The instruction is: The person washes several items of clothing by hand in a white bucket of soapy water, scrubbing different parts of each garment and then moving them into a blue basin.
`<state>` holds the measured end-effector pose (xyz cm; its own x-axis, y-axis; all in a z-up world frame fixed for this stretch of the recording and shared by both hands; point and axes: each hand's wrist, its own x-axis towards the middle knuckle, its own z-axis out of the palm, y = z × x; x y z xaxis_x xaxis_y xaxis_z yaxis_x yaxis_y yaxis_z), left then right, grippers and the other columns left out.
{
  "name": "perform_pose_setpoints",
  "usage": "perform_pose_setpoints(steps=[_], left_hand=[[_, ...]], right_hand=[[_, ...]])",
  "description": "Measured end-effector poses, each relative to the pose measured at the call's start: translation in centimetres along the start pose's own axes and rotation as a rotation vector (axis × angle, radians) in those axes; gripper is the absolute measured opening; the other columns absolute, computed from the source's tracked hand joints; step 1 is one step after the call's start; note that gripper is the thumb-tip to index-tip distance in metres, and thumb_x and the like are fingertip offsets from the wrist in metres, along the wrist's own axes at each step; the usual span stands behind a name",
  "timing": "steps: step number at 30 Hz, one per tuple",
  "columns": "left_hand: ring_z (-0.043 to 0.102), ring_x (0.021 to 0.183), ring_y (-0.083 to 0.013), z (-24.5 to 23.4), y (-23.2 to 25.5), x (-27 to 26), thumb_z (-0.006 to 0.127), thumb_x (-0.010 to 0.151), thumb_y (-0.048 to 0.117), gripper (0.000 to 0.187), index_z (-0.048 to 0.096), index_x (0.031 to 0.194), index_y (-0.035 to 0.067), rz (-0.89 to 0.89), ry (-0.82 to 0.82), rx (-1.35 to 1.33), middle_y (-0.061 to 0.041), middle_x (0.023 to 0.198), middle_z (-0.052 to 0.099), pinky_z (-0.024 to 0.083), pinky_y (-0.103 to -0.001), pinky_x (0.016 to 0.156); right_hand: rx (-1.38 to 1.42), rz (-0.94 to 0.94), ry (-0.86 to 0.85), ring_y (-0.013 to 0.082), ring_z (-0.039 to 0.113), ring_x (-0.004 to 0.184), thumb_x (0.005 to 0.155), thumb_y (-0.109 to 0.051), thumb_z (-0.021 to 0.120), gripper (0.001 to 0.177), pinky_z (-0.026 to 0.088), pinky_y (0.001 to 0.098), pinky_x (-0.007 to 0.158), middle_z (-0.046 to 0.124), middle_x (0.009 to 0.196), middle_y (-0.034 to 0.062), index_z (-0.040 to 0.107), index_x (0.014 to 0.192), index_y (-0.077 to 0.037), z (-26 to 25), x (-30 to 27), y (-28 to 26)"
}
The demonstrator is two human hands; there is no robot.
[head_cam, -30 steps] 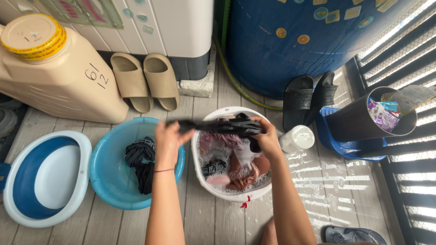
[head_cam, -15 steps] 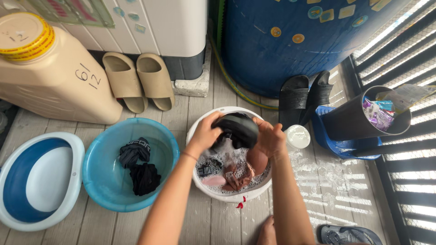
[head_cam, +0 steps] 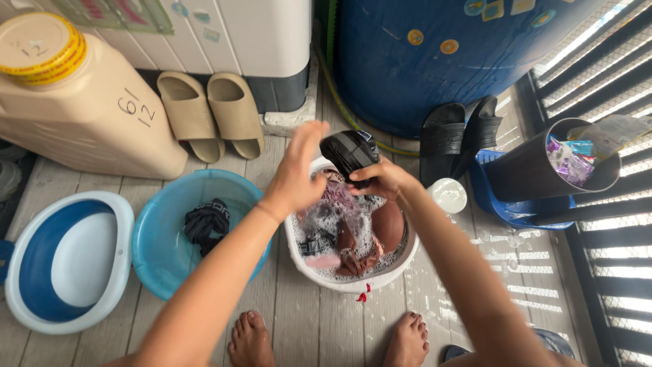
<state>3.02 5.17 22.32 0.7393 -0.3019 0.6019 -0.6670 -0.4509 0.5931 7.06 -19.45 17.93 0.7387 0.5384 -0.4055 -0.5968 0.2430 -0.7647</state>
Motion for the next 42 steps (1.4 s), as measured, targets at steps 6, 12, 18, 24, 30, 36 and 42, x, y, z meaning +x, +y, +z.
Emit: perform_pose_setpoints(steps=[6,12,18,24,30,36,42], left_hand=[[0.049,0.139,-0.0291,0.6,2.9,1.1,0.064,0.091,0.027,0.061,0.048,0.15,0.024,0.542,-0.082,0.686,-0.005,0.153,0.045,0.047,-0.053,0.111],[0.073,0.087,-0.0299,5.5,-0.6,2.6,0.061,0.094,0.021,0.039,0.069,0.13,0.01,0.516,-0.525,0.489,-0.007,0.115,0.073,0.061,-0.039,0.067],[0.073,0.101,-0.0273,9.9,-3.2,0.4,0.069,0.084,0.016,0.018,0.077,0.098,0.011,0.013,-0.886,0.702,-0.012,0.106,0.076,0.06,-0.04,0.08],[0.069,0.099,-0.0389,10.8,-2.4,-2.1,0.085,0.068,0.02,0.039,0.074,0.102,0.005,-0.648,-0.583,0.421,-0.021,0.111,0.069,0.057,-0.047,0.082],[0.073,0.097,-0.0327,11.7,-2.2,-2.3,0.079,0.065,0.02,0.044,0.073,0.104,0.0,-1.185,-0.725,-0.366,-0.019,0.107,0.075,0.062,-0.049,0.075],[0.077,0.088,-0.0325,11.1,-3.5,-2.5,0.082,0.066,0.021,0.039,0.078,0.096,-0.003,-0.908,-0.533,-0.069,-0.023,0.095,0.077,0.06,-0.039,0.081],[0.071,0.096,-0.0444,2.3,-4.7,-8.8,0.067,0.083,0.016,0.023,0.075,0.102,0.007,-1.115,0.049,0.374,-0.024,0.098,0.074,0.056,-0.055,0.083]], right_hand=[[-0.298,0.238,-0.125,0.015,0.059,0.059,0.073,0.0,0.083,0.029,0.044,0.0265,0.047,0.063,0.073,0.0056,0.063,0.094,-0.005,-0.2,-0.9,-0.8],[-0.457,0.293,-0.135,0.012,0.042,0.042,0.069,-0.001,0.078,0.02,0.028,0.0263,0.037,0.051,0.053,0.0023,0.059,0.067,-0.008,-0.9,-1.1,1.4],[-1.173,-0.104,0.146,0.0221,0.068,0.057,0.061,-0.015,0.081,0.028,0.054,0.0344,0.055,0.069,0.064,0.0132,0.072,0.079,0.005,-0.1,1.4,4.7],[-1.722,-0.623,0.257,0.0375,0.071,0.073,0.065,-0.034,0.085,0.043,0.057,0.0461,0.065,0.072,0.079,0.0178,0.07,0.089,-0.003,0.2,1.5,5.4],[-2.057,-0.916,0.03,0.0291,0.072,0.073,0.079,-0.029,0.074,0.029,0.055,0.0445,0.056,0.067,0.08,0.0086,0.064,0.099,-0.01,-2.8,1.2,4.2],[-1.819,-0.553,0.255,0.0374,0.07,0.078,0.072,-0.017,0.075,0.032,0.054,0.0485,0.069,0.069,0.081,0.0135,0.062,0.1,-0.01,0.7,0.3,2.7],[-1.567,-0.379,0.125,0.0364,0.069,0.096,0.069,-0.011,0.081,0.048,0.055,0.0457,0.083,0.068,0.104,0.0196,0.064,0.114,-0.007,-1.7,1.9,4.1]])
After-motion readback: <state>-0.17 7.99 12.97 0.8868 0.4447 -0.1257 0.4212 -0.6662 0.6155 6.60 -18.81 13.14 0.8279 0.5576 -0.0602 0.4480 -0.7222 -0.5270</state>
